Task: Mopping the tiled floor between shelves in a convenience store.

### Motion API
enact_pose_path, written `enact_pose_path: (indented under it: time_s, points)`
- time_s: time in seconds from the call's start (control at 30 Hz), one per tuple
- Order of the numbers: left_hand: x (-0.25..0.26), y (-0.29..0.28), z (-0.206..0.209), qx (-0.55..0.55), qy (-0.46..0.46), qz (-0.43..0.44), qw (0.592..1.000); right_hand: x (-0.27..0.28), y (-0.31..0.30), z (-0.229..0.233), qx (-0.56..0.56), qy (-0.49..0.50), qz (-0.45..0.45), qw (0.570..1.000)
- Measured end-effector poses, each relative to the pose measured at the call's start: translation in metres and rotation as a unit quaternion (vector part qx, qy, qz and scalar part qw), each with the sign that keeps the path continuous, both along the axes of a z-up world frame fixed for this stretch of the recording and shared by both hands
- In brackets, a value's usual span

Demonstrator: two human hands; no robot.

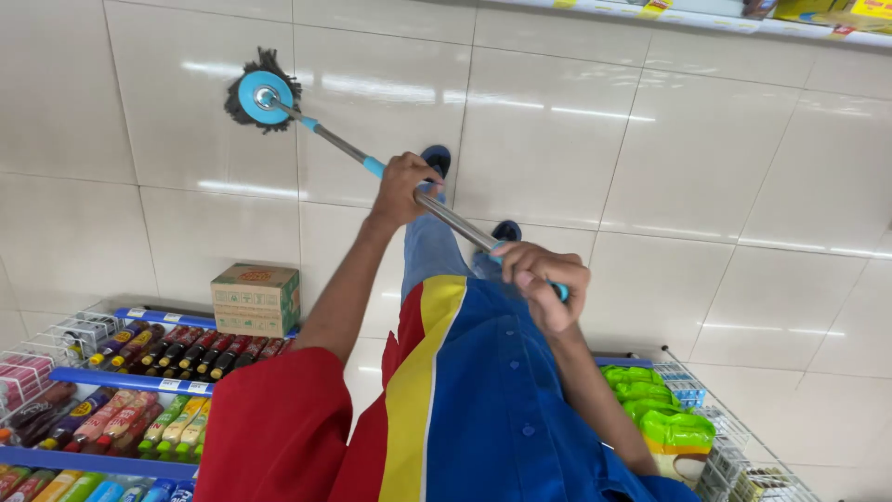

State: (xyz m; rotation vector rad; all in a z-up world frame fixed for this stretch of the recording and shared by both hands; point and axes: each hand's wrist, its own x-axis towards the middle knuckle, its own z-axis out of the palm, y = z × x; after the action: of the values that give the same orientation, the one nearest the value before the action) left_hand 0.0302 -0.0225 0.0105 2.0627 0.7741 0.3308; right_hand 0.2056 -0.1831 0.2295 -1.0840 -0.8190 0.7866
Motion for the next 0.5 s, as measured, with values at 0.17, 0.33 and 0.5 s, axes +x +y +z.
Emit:
enact_pose_path:
  time_s: [0.17, 0.33, 0.5]
  points:
    - [0.114, -0.113, 0.024, 0.006, -0.103, 0.012, 0.995, 0.082, -0.094, 0.056, 0.015, -0.022, -0.042, 0.999]
    - [0.236, -0.228, 0.1, 0.001, -0.179, -0.01, 0.984, 0.136, -0.163, 0.184, -0.043, -0.15, -0.063, 0.986]
    - [0.308, -0.314, 0.15, -0.132, -0.237, -0.106, 0.957, 0.149, -0.232, 0.222, -0.138, -0.262, -0.147, 0.944]
